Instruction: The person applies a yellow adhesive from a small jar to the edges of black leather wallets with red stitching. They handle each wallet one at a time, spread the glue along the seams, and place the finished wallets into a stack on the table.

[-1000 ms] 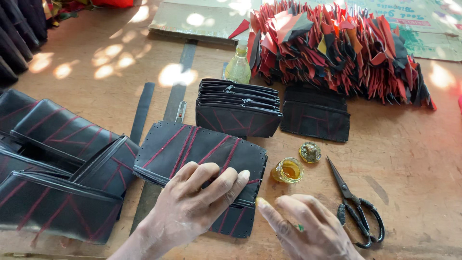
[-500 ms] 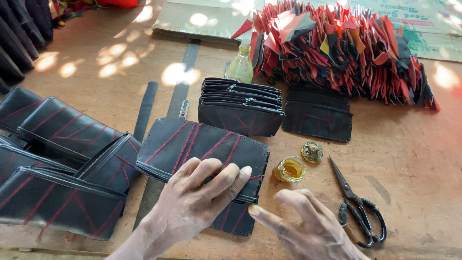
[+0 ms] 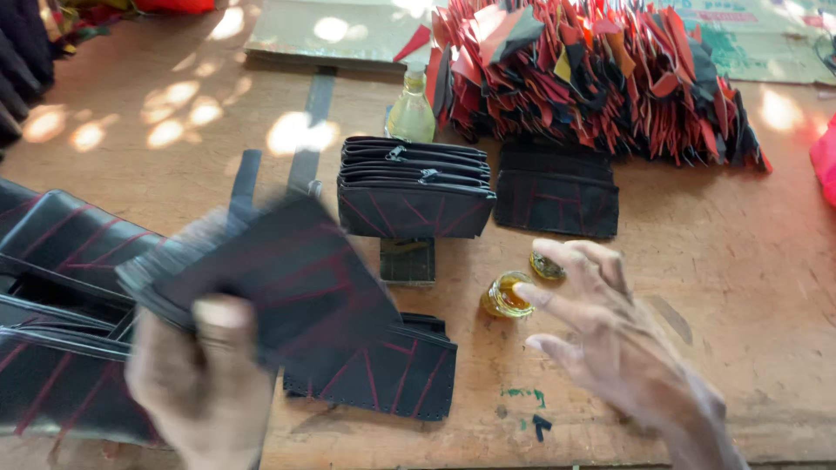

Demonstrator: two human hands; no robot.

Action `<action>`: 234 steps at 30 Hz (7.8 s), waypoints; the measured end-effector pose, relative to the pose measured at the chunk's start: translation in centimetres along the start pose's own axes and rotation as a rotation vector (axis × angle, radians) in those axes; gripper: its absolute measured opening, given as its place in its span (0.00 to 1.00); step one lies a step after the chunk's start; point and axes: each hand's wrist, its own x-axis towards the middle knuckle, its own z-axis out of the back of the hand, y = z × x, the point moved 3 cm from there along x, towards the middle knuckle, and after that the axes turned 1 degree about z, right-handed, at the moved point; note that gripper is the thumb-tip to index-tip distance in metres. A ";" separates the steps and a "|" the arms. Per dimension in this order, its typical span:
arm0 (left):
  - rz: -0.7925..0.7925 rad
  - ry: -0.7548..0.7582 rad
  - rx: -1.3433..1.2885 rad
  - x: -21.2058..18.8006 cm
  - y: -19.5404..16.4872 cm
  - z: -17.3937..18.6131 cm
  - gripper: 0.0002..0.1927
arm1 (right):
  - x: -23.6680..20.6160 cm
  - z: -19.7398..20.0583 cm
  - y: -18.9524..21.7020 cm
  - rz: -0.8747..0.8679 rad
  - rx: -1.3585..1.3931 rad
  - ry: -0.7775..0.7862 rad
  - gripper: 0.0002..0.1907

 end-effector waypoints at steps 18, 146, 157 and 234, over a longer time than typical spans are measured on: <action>1.141 0.294 -0.520 -5.8 8.1 -1.9 0.49 | 0.9 -1.0 -1.9 -0.251 0.013 0.305 0.36; 1.118 0.301 -0.874 -7.1 13.0 -2.0 0.45 | 0.7 -1.4 -0.8 -0.102 0.029 0.141 0.33; 1.099 0.356 -0.762 -7.8 12.3 -1.8 0.46 | 2.3 -2.1 -1.6 -0.185 -0.004 0.328 0.28; 0.973 0.364 -0.697 -4.3 11.4 -4.2 0.40 | -1.0 -5.6 6.1 0.368 0.096 -0.108 0.45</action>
